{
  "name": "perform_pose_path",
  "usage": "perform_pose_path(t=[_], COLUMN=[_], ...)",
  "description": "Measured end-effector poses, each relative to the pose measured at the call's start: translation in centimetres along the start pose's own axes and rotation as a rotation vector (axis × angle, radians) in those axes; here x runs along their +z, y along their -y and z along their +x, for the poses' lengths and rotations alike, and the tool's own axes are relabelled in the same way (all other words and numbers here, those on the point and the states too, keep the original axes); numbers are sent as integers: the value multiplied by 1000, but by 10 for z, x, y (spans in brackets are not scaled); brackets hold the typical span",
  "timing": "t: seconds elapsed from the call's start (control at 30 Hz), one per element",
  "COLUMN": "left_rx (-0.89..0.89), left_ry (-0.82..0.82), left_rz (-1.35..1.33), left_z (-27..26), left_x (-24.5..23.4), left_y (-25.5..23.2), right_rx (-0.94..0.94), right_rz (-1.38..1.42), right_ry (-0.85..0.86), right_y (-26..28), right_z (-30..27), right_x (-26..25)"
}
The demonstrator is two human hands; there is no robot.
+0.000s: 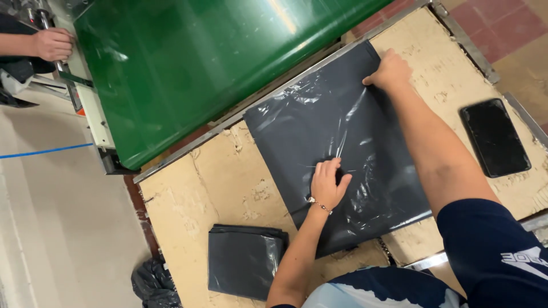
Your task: Folding plastic bags and placing them into a basket
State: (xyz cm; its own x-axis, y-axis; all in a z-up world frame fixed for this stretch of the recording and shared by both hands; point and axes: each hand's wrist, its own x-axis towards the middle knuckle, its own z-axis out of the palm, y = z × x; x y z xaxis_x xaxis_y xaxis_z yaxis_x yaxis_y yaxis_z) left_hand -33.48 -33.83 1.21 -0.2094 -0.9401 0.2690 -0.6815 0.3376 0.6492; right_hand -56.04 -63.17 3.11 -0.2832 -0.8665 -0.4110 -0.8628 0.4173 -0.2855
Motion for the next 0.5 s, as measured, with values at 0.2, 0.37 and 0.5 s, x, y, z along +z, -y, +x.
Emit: perform_pose_path(t=[0.2,0.37,0.5], left_rx=[-128,-71,-229], left_ry=[0,71,58], left_rz=[-131,-124,-254], left_z=[3,5,-2], left_x=[-6,-8,14], left_y=[-1,2,45], right_rx=[-26,-27,-207], right_rz=[43,185,296], right_ry=[-154,-249,-285], right_y=[21,10,-21], right_z=[-14,-13,-44], right_x=[10,27,16])
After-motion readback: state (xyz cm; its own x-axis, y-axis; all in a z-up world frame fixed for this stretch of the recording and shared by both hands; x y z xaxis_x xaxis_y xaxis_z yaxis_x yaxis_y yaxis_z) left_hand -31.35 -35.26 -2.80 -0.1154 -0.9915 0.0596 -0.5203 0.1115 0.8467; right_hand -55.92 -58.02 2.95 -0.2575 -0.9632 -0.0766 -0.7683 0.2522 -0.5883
